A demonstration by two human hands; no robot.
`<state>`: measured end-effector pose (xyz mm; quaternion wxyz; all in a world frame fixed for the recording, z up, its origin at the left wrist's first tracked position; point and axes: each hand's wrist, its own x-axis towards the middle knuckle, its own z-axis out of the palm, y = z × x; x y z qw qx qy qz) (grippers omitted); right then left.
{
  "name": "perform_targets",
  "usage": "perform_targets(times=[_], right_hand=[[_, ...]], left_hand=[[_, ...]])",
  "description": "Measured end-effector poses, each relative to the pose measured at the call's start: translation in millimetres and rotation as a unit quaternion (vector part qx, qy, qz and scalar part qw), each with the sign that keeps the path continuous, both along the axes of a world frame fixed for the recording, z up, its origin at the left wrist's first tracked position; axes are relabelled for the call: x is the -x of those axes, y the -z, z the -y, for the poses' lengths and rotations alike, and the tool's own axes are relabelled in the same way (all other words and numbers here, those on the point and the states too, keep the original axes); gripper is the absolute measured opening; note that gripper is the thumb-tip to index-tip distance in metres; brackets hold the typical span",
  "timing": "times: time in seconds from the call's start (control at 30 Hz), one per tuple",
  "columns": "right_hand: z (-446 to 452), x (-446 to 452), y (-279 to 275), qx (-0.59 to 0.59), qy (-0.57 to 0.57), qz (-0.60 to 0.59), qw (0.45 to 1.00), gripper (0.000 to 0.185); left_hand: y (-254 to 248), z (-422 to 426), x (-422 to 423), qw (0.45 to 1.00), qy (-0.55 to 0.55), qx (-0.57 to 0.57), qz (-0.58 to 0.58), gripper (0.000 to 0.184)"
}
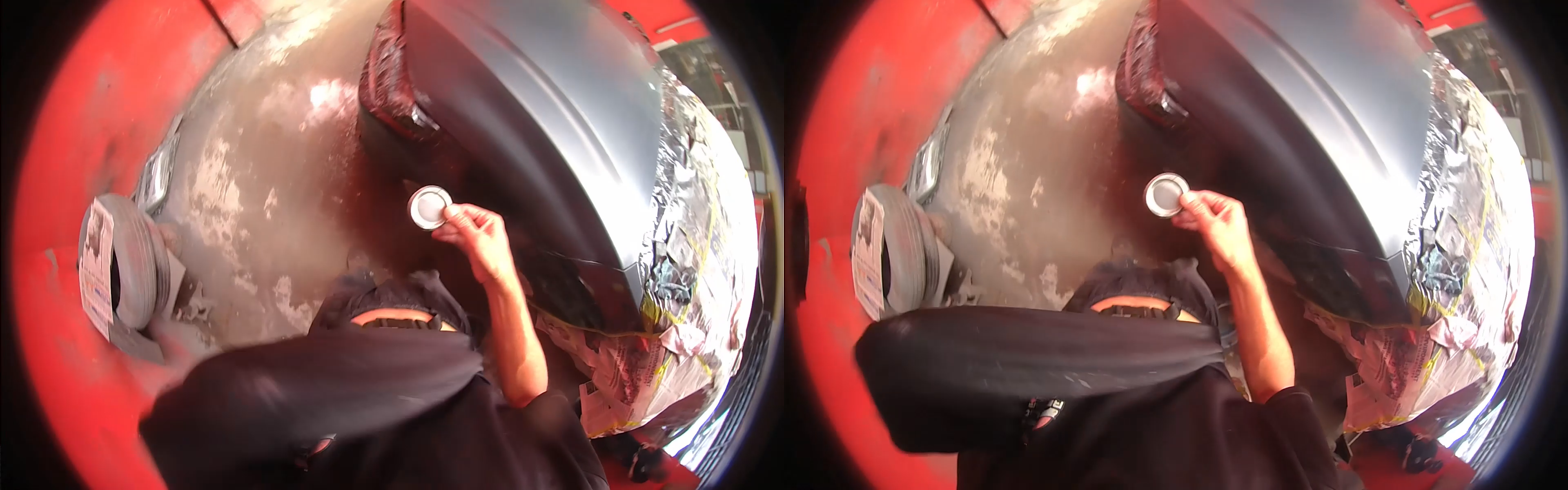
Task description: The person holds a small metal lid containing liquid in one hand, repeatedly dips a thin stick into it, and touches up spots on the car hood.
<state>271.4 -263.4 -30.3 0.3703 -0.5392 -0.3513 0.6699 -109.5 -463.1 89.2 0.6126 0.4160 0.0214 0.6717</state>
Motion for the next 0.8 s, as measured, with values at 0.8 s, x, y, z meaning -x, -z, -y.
perform_targets(times=[0.8], right_hand=[[-59, -35, 6, 0.016, -0.099, -0.005, 0.995, 0.036]], left_hand=[[134, 12, -18, 0.705, -0.347, 0.576, -0.226, 0.042]])
